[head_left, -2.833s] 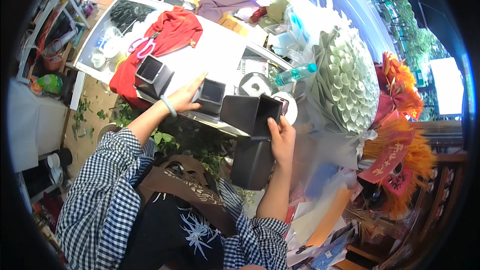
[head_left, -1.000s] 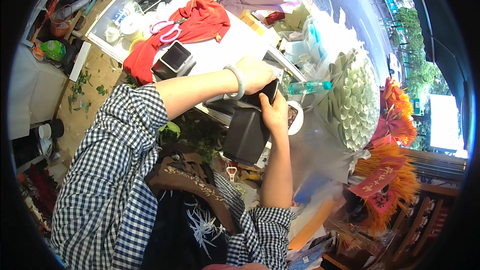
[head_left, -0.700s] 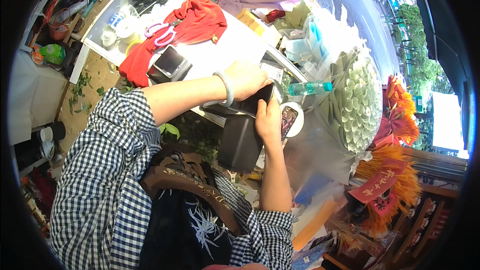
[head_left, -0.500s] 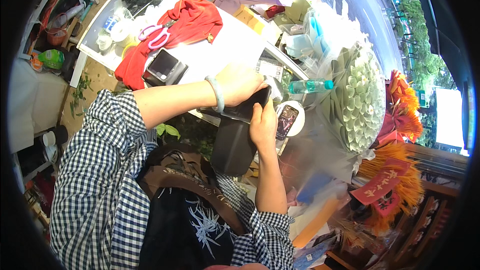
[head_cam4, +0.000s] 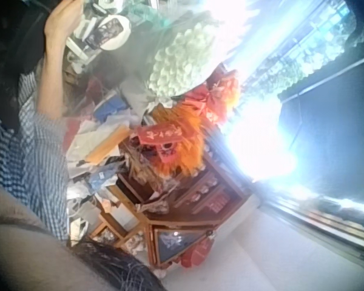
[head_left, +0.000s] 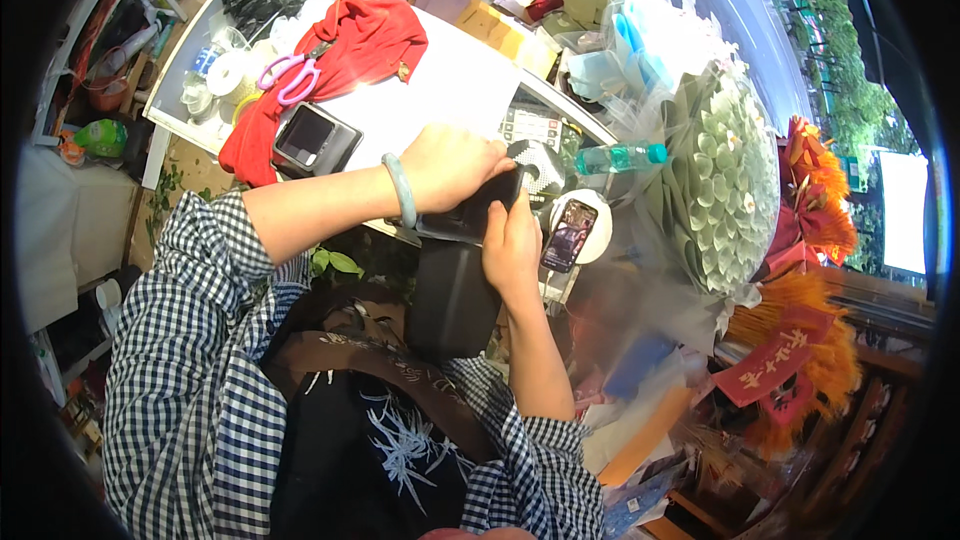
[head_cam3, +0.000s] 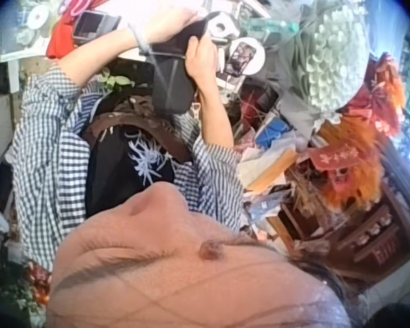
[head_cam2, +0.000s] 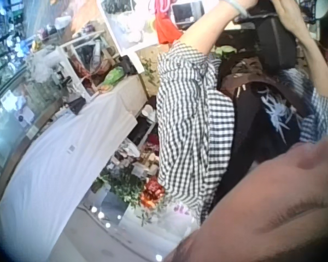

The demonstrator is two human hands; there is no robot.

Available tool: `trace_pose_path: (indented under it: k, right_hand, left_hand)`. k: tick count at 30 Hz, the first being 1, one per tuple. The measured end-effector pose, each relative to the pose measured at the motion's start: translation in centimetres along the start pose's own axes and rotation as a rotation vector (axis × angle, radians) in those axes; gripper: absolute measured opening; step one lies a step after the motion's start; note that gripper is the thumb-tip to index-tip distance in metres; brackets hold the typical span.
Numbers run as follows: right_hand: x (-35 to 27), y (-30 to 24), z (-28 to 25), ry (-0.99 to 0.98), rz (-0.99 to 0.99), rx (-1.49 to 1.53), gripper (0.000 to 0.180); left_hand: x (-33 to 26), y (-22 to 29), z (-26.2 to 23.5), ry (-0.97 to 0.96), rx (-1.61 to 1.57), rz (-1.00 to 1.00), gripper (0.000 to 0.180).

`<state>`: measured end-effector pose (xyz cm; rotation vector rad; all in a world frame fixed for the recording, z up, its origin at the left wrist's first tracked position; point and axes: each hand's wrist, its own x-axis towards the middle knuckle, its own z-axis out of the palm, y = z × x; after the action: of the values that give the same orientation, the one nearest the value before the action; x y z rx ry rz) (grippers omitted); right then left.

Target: The person assembles two black square boxes by folding and taping their edges. They use yellow tape and scissors to secure the joints, then place the finished boxes on the table.

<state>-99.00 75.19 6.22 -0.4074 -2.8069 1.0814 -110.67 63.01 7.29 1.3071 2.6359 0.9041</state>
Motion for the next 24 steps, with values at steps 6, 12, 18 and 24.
trace_pose_path:
  k: [6, 12, 18, 24]
  right_hand:
    - [0.7, -0.3, 0.6, 0.011, 0.067, -0.095, 0.032]
    - [-3.4, -0.1, -0.2, 0.17, 0.241, 0.194, 0.042]
    - [-13.3, 1.1, 1.5, 0.18, 0.311, 0.321, 0.031]
    - [-17.1, 2.0, 4.3, 0.177, 0.201, 0.287, 0.026]
  left_hand:
    - [0.5, -0.8, 0.6, 0.012, -0.143, -0.006, 0.033]
    - [2.5, -1.6, -0.1, 0.019, 0.099, -0.039, 0.034]
    - [5.0, -2.0, 1.0, 0.205, -0.099, -0.079, 0.029]
    - [1.4, -4.7, -0.6, 0.551, -0.385, 0.035, 0.033]
